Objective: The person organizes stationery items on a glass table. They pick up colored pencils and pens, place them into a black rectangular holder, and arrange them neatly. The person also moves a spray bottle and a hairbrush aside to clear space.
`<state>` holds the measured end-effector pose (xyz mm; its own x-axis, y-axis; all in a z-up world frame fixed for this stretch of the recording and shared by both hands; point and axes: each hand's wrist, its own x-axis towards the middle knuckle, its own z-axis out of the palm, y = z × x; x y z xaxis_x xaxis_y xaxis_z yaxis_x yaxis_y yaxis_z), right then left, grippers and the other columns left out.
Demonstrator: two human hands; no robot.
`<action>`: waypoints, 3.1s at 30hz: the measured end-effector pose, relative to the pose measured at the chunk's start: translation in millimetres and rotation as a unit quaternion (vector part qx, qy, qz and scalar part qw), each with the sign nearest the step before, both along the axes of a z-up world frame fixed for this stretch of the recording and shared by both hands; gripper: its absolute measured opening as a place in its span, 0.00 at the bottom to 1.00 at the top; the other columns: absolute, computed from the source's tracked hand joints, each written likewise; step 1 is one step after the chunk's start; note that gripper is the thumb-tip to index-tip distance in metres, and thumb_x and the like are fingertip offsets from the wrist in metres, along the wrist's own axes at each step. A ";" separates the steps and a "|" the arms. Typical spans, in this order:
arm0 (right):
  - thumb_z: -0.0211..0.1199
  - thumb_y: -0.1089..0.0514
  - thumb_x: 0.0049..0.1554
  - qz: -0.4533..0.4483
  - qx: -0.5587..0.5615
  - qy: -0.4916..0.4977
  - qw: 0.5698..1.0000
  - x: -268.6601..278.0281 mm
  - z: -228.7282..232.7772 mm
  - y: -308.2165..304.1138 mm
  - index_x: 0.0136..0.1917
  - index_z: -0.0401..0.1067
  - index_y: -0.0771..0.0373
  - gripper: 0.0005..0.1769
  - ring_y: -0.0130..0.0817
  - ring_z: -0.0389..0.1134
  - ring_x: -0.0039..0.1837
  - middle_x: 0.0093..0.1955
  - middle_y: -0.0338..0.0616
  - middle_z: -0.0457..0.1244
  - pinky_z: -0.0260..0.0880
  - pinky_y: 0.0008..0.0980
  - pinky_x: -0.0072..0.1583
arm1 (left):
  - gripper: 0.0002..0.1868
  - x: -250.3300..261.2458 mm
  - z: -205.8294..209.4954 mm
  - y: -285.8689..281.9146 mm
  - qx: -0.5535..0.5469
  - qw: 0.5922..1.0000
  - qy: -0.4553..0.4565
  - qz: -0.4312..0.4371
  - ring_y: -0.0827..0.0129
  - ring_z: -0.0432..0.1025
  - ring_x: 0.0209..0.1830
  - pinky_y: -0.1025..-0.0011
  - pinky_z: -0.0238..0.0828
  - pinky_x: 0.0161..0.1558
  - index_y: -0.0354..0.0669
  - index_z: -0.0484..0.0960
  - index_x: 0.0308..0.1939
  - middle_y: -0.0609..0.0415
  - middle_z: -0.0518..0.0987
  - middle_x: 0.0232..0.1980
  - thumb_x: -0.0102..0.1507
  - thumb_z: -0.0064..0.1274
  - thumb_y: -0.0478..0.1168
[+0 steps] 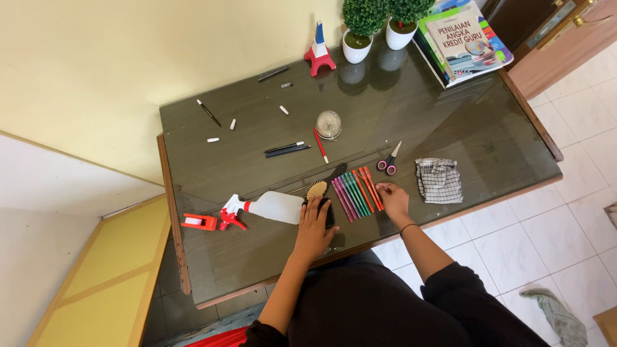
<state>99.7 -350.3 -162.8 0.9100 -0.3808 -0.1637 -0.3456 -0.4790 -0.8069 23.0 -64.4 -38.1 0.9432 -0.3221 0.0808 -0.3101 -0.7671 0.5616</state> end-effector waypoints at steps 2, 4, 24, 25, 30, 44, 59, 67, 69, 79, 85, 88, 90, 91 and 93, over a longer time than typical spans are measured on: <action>0.68 0.50 0.58 0.000 -0.007 0.007 1.000 1.3 -1.1 -0.5 0.52 0.82 0.58 0.13 0.36 0.75 0.50 0.47 0.46 0.73 0.73 0.35 0.53 | 0.39 0.4 3.6 5.0 -0.039 0.999 0.007 -0.003 0.47 0.45 0.82 0.49 0.36 0.77 0.40 0.64 0.72 0.42 0.57 0.78 0.61 0.62 0.50; 0.68 0.49 0.58 0.003 -0.018 0.010 1.000 4.8 -2.7 -1.9 0.52 0.82 0.58 0.14 0.37 0.75 0.50 0.47 0.46 0.73 0.72 0.35 0.53 | 0.38 2.1 6.9 10.5 -0.124 0.992 0.028 0.011 0.47 0.50 0.81 0.50 0.40 0.78 0.39 0.64 0.72 0.42 0.60 0.78 0.62 0.61 0.47; 0.66 0.54 0.60 0.187 0.064 -0.097 0.976 122.9 41.3 103.7 0.56 0.79 0.61 0.13 0.33 0.68 0.44 0.42 0.45 0.70 0.70 0.31 0.49 | 0.25 67.7 -39.2 123.3 -0.225 0.931 -0.015 0.287 0.45 0.66 0.70 0.58 0.61 0.68 0.37 0.74 0.64 0.38 0.73 0.68 0.64 0.56 0.40; 0.66 0.54 0.60 0.218 0.063 -0.095 0.969 135.5 43.9 116.6 0.57 0.79 0.60 0.14 0.35 0.67 0.44 0.42 0.46 0.69 0.70 0.32 0.49 | 0.24 76.9 -40.7 130.2 -0.228 0.930 -0.010 0.289 0.45 0.66 0.69 0.58 0.61 0.68 0.37 0.74 0.64 0.38 0.72 0.68 0.64 0.56 0.40; 0.67 0.54 0.58 0.359 -0.066 -0.148 0.919 192.7 44.5 170.7 0.58 0.77 0.61 0.15 0.43 0.69 0.54 0.53 0.48 0.68 0.70 0.41 0.57 | 0.19 126.0 -49.8 169.5 -0.189 0.919 -0.041 0.343 0.42 0.69 0.65 0.58 0.64 0.65 0.35 0.79 0.58 0.35 0.75 0.63 0.64 0.55 0.38; 0.65 0.55 0.57 0.401 -0.097 0.029 0.910 229.9 45.2 223.2 0.59 0.77 0.55 0.16 0.40 0.67 0.60 0.53 0.43 0.67 0.67 0.38 0.62 | 0.22 275.9 -61.7 291.0 0.054 0.939 -0.048 0.336 0.46 0.65 0.67 0.55 0.66 0.61 0.39 0.79 0.59 0.47 0.75 0.64 0.59 0.53 0.33; 0.67 0.56 0.57 0.389 -0.091 0.025 0.916 219.9 43.0 220.9 0.58 0.78 0.56 0.15 0.38 0.68 0.55 0.49 0.42 0.68 0.70 0.37 0.59 | 0.09 266.9 -107.5 291.7 -0.186 0.891 0.118 0.397 0.52 0.80 0.45 0.60 0.74 0.50 0.39 0.83 0.46 0.48 0.84 0.42 0.63 0.54 0.35; 0.68 0.57 0.57 0.366 -0.049 0.033 0.929 220.3 33.8 218.1 0.56 0.79 0.58 0.13 0.36 0.69 0.49 0.47 0.43 0.68 0.71 0.35 0.55 | 0.15 281.3 -79.3 248.1 0.031 0.957 0.069 0.280 0.51 0.72 0.59 0.56 0.69 0.58 0.43 0.83 0.51 0.48 0.79 0.56 0.60 0.56 0.34; 0.68 0.57 0.56 0.353 -0.027 0.036 0.935 216.9 28.7 216.1 0.56 0.79 0.59 0.14 0.36 0.70 0.48 0.47 0.43 0.68 0.71 0.35 0.54 | 0.16 297.0 -77.7 223.9 0.054 0.970 0.048 0.232 0.52 0.71 0.60 0.56 0.68 0.60 0.42 0.83 0.51 0.49 0.79 0.57 0.59 0.55 0.34; 0.68 0.59 0.56 0.399 0.020 0.032 0.916 223.9 32.3 202.5 0.55 0.79 0.62 0.13 0.35 0.70 0.48 0.49 0.44 0.68 0.72 0.33 0.53 | 0.17 395.6 -93.7 123.4 0.063 0.994 -0.087 -0.030 0.52 0.69 0.62 0.58 0.70 0.57 0.41 0.82 0.51 0.50 0.76 0.59 0.58 0.50 0.30; 0.67 0.58 0.56 0.385 0.045 0.058 0.920 227.0 34.8 202.8 0.55 0.78 0.64 0.14 0.35 0.70 0.46 0.49 0.43 0.69 0.71 0.33 0.52 | 0.11 415.2 -125.9 135.1 -0.024 0.997 0.056 0.046 0.52 0.76 0.56 0.61 0.75 0.57 0.40 0.85 0.51 0.48 0.81 0.54 0.65 0.54 0.31; 0.67 0.56 0.59 0.351 0.052 0.084 0.931 223.4 39.3 200.9 0.60 0.79 0.61 0.17 0.34 0.68 0.46 0.45 0.44 0.66 0.69 0.32 0.52 | 0.13 403.3 -119.8 147.1 -0.406 0.884 0.207 0.107 0.54 0.77 0.51 0.60 0.77 0.54 0.32 0.80 0.56 0.42 0.81 0.52 0.67 0.54 0.30; 0.66 0.55 0.59 0.331 0.106 0.075 0.935 217.2 48.5 199.3 0.61 0.78 0.61 0.17 0.30 0.67 0.48 0.46 0.41 0.65 0.69 0.30 0.53 | 0.16 385.1 -103.0 155.4 -0.552 0.782 0.262 0.127 0.57 0.78 0.51 0.62 0.78 0.55 0.31 0.76 0.60 0.41 0.80 0.52 0.67 0.51 0.29; 0.65 0.54 0.60 0.321 0.133 0.069 0.935 212.5 55.1 199.0 0.62 0.77 0.61 0.18 0.29 0.67 0.49 0.46 0.39 0.65 0.69 0.29 0.54 | 0.18 370.2 -92.1 162.0 -0.560 0.773 0.264 0.139 0.58 0.78 0.53 0.64 0.77 0.56 0.33 0.74 0.61 0.43 0.80 0.53 0.67 0.49 0.30; 0.65 0.55 0.60 0.329 0.169 0.037 0.928 199.9 72.5 195.6 0.62 0.78 0.62 0.18 0.28 0.66 0.49 0.47 0.39 0.64 0.68 0.29 0.54 | 0.19 338.9 -69.3 170.8 -0.578 0.762 0.246 0.155 0.58 0.78 0.56 0.65 0.77 0.58 0.34 0.72 0.63 0.44 0.81 0.54 0.67 0.48 0.31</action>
<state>299.6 -154.8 -90.3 0.9088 0.3384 -0.2442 -0.1285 -0.3298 -0.9353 361.9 106.4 -107.4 0.9675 -0.0581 -0.2462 0.2511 0.3361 0.9077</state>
